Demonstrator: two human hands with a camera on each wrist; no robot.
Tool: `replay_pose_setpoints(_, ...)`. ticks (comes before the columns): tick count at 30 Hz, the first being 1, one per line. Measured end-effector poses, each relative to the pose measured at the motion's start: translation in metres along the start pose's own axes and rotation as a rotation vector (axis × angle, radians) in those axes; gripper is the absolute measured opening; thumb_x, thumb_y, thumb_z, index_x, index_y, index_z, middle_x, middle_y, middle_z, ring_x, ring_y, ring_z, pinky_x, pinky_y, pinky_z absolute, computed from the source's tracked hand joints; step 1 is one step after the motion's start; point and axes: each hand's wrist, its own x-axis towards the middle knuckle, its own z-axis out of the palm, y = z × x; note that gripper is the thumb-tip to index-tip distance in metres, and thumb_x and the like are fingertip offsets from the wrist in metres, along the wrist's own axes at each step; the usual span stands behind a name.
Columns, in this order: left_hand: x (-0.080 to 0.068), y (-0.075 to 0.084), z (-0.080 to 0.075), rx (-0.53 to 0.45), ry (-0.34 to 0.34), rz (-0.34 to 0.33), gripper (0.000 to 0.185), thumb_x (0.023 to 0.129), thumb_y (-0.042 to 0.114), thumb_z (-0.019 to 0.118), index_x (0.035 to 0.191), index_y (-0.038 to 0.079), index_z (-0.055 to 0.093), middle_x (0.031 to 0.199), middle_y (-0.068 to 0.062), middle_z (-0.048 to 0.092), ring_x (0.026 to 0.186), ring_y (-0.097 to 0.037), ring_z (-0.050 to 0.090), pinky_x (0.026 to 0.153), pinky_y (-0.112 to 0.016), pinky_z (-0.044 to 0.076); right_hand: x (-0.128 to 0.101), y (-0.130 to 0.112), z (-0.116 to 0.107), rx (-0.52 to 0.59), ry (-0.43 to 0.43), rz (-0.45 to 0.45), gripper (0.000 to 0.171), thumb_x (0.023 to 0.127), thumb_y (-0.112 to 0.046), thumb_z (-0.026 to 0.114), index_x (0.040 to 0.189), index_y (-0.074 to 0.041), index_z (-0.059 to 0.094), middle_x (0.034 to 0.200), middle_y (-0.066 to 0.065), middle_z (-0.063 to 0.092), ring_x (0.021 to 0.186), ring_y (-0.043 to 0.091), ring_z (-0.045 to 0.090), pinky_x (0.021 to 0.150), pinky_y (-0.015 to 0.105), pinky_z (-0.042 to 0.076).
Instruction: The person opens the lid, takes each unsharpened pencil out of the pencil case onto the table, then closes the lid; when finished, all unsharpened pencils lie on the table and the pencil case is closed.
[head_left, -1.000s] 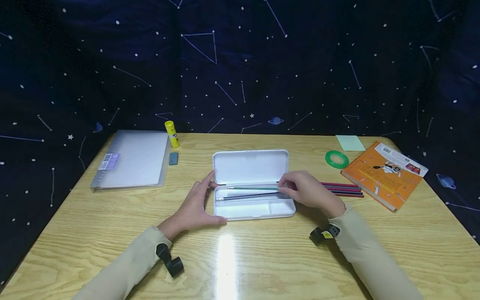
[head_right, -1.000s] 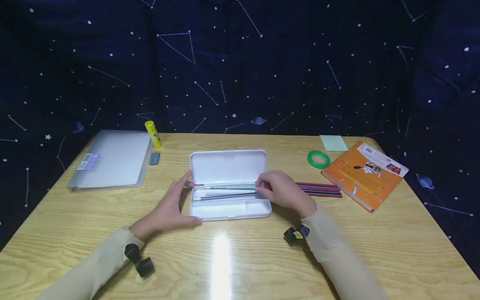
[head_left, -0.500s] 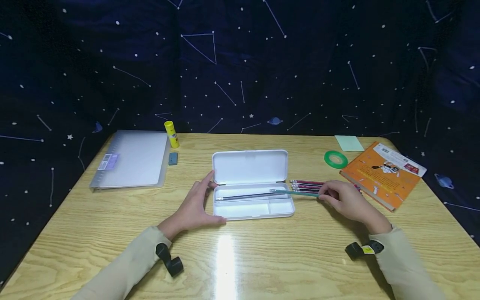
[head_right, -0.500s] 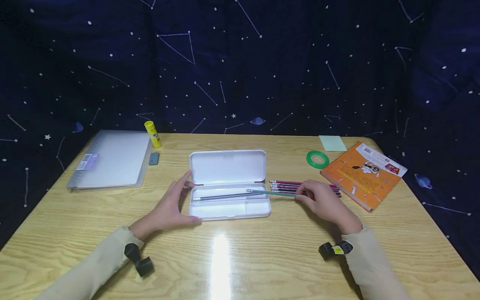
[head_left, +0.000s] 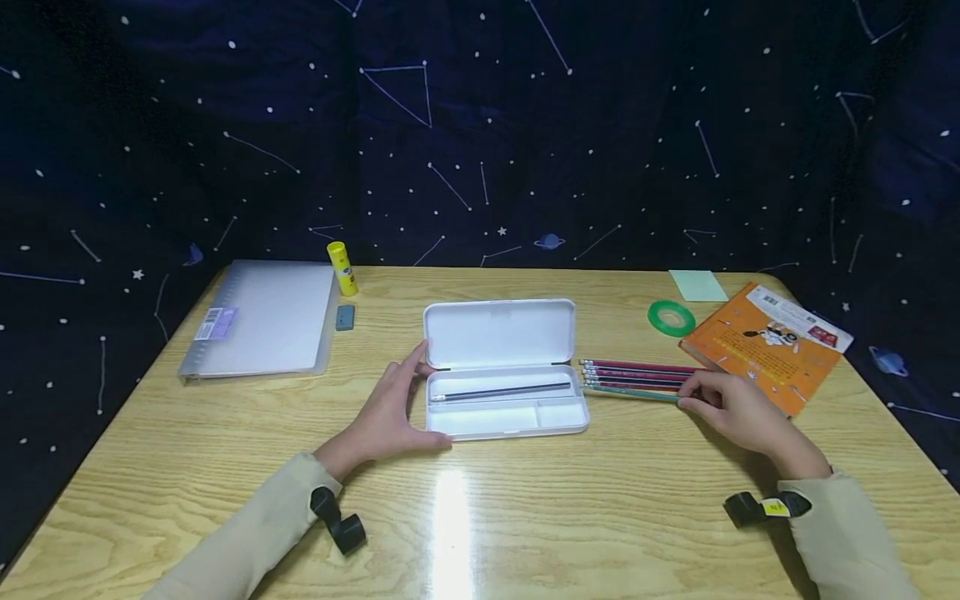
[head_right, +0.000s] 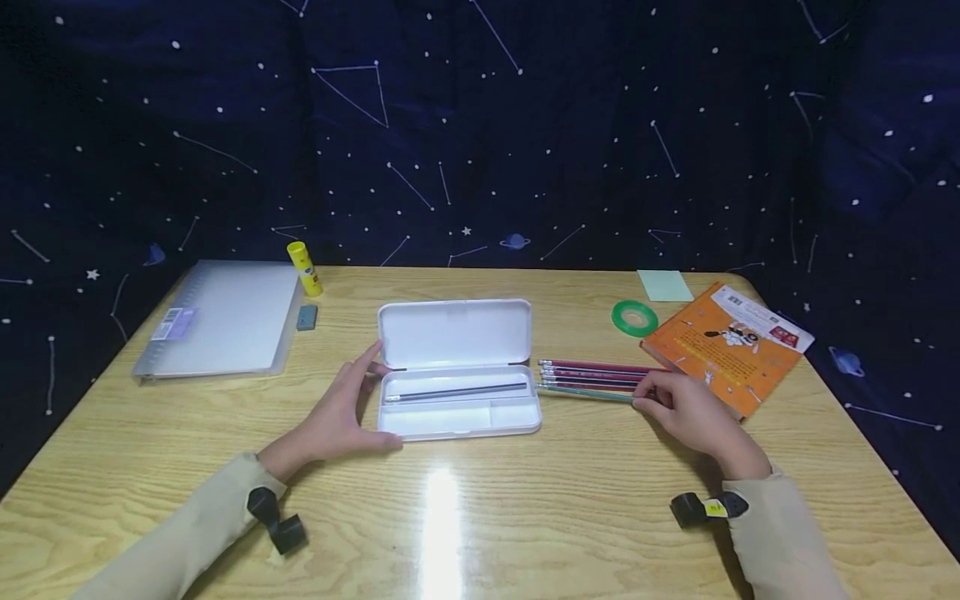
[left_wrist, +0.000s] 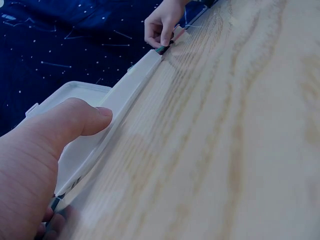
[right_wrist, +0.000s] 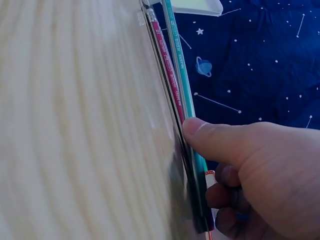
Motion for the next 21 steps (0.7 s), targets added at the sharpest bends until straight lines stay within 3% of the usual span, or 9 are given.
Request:
replay_pose_setpoints(8,0.0,-0.001,-0.001,0.011,0.008,0.007,0.131,0.055,0.042,0.09,0.155,0.013,0.011,0.131,0.0,0.05,0.111,-0.016,0.042,0.098,-0.04,0.04,-0.001,0.005,-0.001,-0.009,-0.008,0.016,0.018,0.078,-0.002,0.076,0.081,-0.016,0.064,0.06,-0.011,0.037,0.055,-0.001,0.032,0.05,0.021,0.027)
replay_pose_setpoints(15,0.0,-0.001,-0.001,0.016,0.012,0.014,0.131,0.055,0.042,0.09,0.155,0.013,0.012,0.131,0.0,0.051,0.11,-0.016,0.042,0.096,-0.039,0.041,0.003,0.008,0.0,-0.053,0.033,0.042,0.023,0.076,-0.001,0.077,0.087,-0.006,0.058,0.064,-0.006,0.039,0.056,-0.001,0.032,0.05,0.021,0.028)
replay_pose_setpoints(21,0.001,0.0,0.0,0.02,0.012,0.0,0.131,0.054,0.041,0.091,0.155,0.013,0.012,0.131,0.0,0.052,0.111,-0.016,0.042,0.096,-0.039,0.04,0.009,0.011,0.0,-0.076,0.033,0.069,0.024,0.076,-0.003,0.078,0.088,-0.006,0.058,0.065,-0.005,0.04,0.056,0.001,0.032,0.051,0.022,0.027)
